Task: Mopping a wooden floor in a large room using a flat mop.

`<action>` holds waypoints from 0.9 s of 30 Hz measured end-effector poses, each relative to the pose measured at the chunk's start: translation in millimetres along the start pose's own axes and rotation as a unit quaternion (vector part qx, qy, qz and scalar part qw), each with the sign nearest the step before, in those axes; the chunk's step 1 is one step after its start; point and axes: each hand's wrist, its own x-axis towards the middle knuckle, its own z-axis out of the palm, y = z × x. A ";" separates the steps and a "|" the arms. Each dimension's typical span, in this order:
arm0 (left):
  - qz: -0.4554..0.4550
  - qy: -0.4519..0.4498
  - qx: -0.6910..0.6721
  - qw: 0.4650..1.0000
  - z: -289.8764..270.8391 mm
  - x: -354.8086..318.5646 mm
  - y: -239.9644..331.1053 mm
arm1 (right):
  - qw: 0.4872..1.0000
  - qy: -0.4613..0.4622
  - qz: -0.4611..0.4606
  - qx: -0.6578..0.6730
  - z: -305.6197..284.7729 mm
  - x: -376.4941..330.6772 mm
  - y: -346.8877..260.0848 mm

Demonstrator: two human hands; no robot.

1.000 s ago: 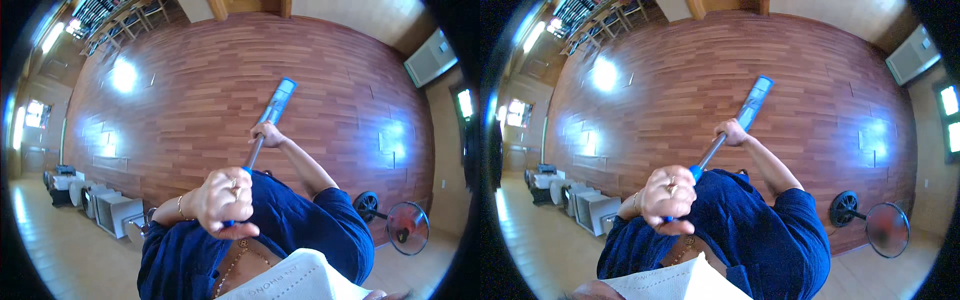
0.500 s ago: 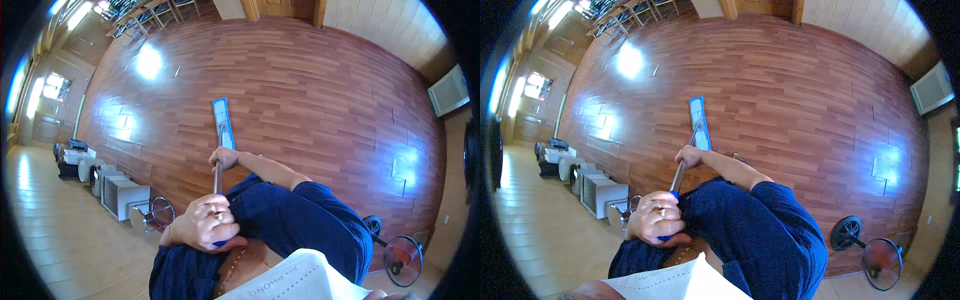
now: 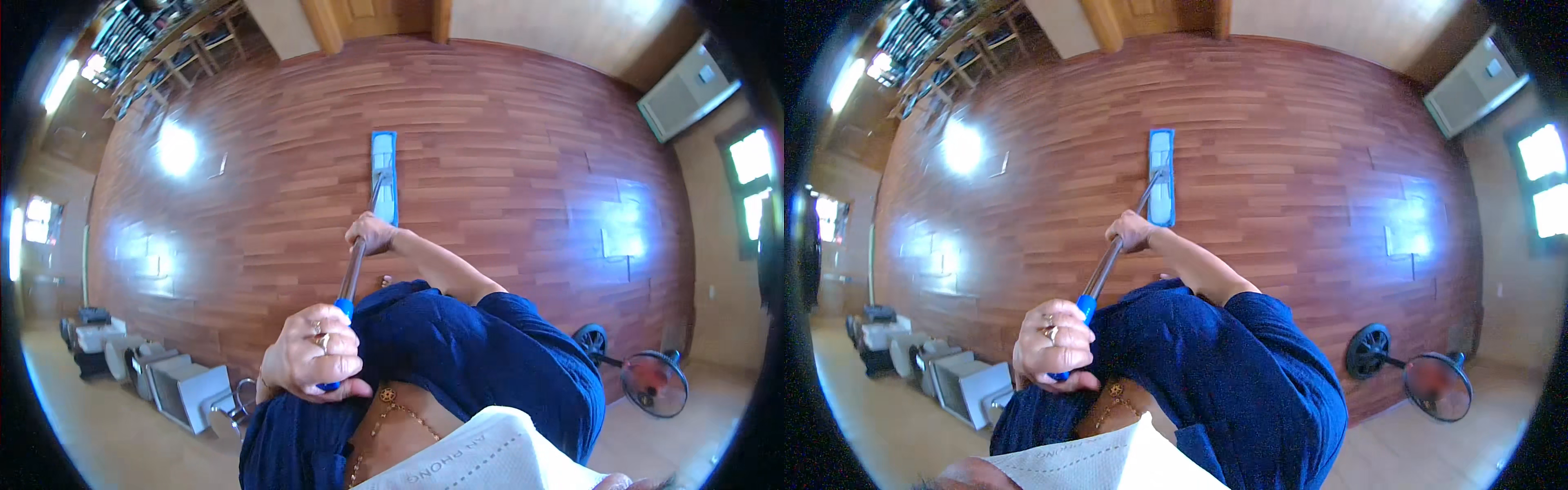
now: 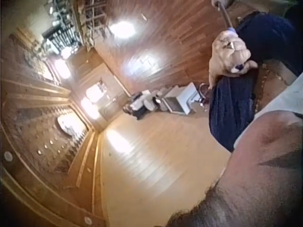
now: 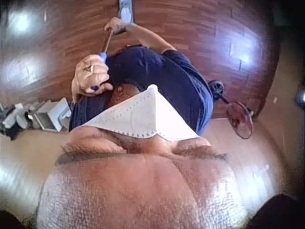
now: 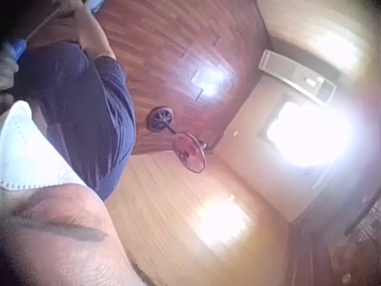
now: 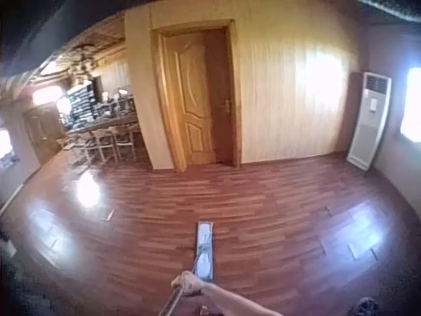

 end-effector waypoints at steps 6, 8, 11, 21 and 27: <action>0.036 0.012 -0.157 0.987 11.4 39.1 -95.6 | 0.985 0.149 0.079 -0.034 -73.0 -68.9 64.0; 0.053 0.029 -0.156 0.986 23.8 62.3 -121.1 | 0.969 0.193 0.154 -0.018 -92.7 -101.1 78.2; 0.064 0.029 -0.193 0.979 27.9 98.8 -157.4 | 0.803 0.368 0.294 0.365 -123.0 -131.3 103.5; -0.108 -0.051 -0.344 0.931 74.6 101.1 -181.4 | 0.826 0.354 0.411 -0.156 -79.1 -284.8 57.9; -0.124 -0.063 -0.400 0.906 75.6 105.0 -178.9 | 0.820 0.371 0.410 -0.149 -77.3 -298.5 33.9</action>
